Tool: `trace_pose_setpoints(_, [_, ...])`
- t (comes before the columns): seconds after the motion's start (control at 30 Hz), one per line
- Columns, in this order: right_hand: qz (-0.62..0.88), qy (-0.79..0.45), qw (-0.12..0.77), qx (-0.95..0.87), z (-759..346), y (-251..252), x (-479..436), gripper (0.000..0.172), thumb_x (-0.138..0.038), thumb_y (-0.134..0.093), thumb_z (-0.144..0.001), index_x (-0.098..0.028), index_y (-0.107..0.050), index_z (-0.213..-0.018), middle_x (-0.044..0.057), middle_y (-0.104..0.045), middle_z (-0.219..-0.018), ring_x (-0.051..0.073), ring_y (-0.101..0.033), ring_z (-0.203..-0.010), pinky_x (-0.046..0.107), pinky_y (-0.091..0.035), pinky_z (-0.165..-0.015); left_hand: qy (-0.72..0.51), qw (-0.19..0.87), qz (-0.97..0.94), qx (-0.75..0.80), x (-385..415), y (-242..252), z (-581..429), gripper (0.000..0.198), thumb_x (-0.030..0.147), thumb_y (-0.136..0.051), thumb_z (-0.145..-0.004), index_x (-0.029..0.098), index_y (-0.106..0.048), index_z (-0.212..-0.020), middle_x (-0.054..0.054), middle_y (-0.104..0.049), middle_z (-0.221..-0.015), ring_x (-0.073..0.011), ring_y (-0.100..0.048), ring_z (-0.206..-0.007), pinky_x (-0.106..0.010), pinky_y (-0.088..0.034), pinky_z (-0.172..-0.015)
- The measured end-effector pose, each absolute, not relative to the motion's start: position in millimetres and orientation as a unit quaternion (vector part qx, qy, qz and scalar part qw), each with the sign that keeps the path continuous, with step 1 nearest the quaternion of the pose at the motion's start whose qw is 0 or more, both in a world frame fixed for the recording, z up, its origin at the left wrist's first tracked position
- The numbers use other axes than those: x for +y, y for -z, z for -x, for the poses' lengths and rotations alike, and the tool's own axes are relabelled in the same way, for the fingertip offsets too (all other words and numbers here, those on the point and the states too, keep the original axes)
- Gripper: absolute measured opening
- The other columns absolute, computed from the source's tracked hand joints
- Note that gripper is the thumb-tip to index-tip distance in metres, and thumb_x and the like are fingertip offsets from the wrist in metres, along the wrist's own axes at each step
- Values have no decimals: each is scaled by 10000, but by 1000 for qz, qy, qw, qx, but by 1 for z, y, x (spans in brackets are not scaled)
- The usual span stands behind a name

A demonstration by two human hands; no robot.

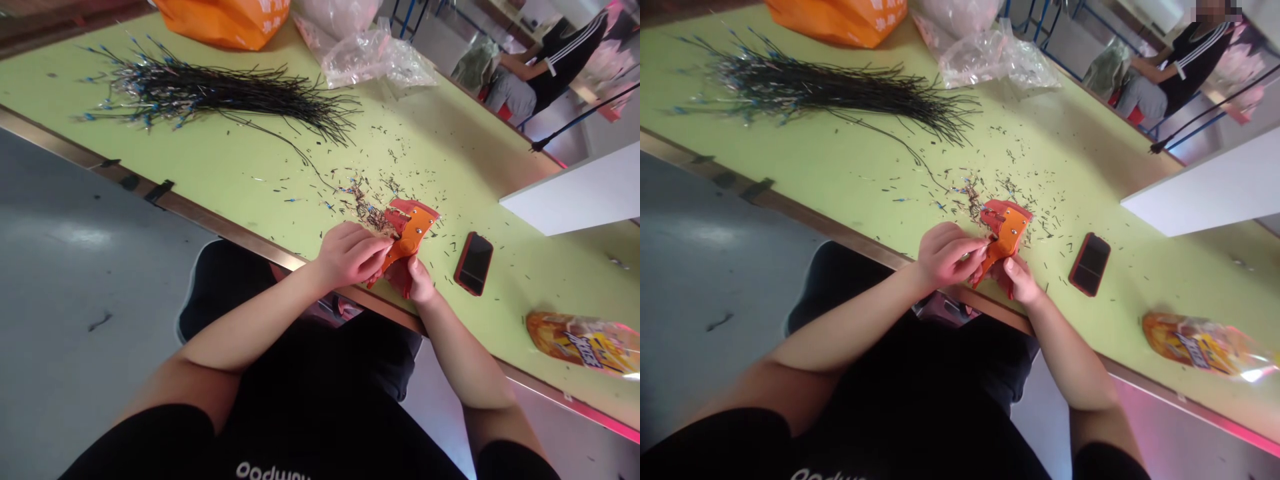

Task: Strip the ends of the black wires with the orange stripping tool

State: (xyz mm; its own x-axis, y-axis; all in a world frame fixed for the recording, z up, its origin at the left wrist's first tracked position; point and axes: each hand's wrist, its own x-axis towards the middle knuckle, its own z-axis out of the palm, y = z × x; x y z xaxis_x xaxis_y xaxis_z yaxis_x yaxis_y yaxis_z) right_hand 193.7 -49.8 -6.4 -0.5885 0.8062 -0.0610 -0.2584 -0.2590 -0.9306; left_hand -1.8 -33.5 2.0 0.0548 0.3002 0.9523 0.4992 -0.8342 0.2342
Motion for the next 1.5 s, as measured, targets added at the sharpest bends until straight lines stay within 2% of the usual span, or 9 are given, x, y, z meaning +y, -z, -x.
trace_pose_setpoints(0.17, [315,-731,338,-502,-190,-2,-49,645,-885,-706,-791,-253,-658,-906,47,-612,-727,331,-723,-859,518,-660,-742,626,78,725,-276,-34,-2,3,172,154,-677,-973,242,-654,-1119,32,-779,-771,-118,-678,-601,-273,-510,-607])
trace_pose_setpoints(0.47, [297,-713,356,-526,-188,1,-50,568,-796,-698,-889,-234,-621,-874,24,-620,-709,249,-683,-675,434,-631,-637,627,70,727,-271,-34,-1,3,198,131,-663,-975,228,-655,-1147,27,-781,-781,-118,-690,-631,-265,-517,-621])
trace_pose_setpoints(0.63, [328,-705,371,-507,-185,-5,-52,544,-752,-736,-890,-242,-566,-800,-49,-495,-582,167,-521,-491,350,-551,-510,625,67,728,-272,-33,1,2,224,123,-701,-951,229,-666,-1146,18,-788,-806,-130,-698,-655,-275,-519,-636])
trace_pose_setpoints(0.83, [339,-708,377,-491,-186,-10,-51,548,-713,-756,-903,-239,-531,-746,-88,-423,-522,114,-385,-402,271,-430,-413,611,58,722,-320,-33,0,2,70,178,-664,-1011,235,-694,-1039,21,-756,-724,-117,-655,-583,-264,-496,-599])
trace_pose_setpoints(0.97, [283,-746,364,-480,-192,-14,-47,548,-747,-742,-896,-222,-598,-832,-58,-513,-607,136,-501,-494,308,-545,-537,642,-13,683,-347,-31,-1,6,102,212,-639,-1048,215,-731,-1004,8,-769,-739,-96,-652,-582,-231,-507,-601])
trace_pose_setpoints(1.1, [211,-799,311,-469,-199,-19,-47,604,-811,-675,-906,-209,-655,-959,-15,-588,-701,163,-579,-591,350,-600,-643,674,-107,614,-395,-30,-5,10,242,351,-638,-1080,193,-764,-947,-20,-803,-812,-105,-708,-667,-230,-546,-629])
trace_pose_setpoints(1.3, [222,-814,291,-451,-202,-18,-47,656,-858,-664,-871,-212,-642,-978,-6,-589,-722,182,-575,-611,394,-618,-669,697,-187,561,-407,-30,-4,11,343,479,-641,-1072,195,-786,-945,-12,-771,-734,-117,-717,-646,-241,-571,-627])
trace_pose_setpoints(1.5, [213,-820,270,-458,-202,-15,-45,690,-876,-648,-864,-201,-639,-1005,3,-615,-739,191,-603,-615,402,-620,-656,666,-193,581,-427,-29,-1,11,379,501,-616,-1079,190,-801,-965,-39,-810,-821,-122,-725,-656,-247,-579,-637])
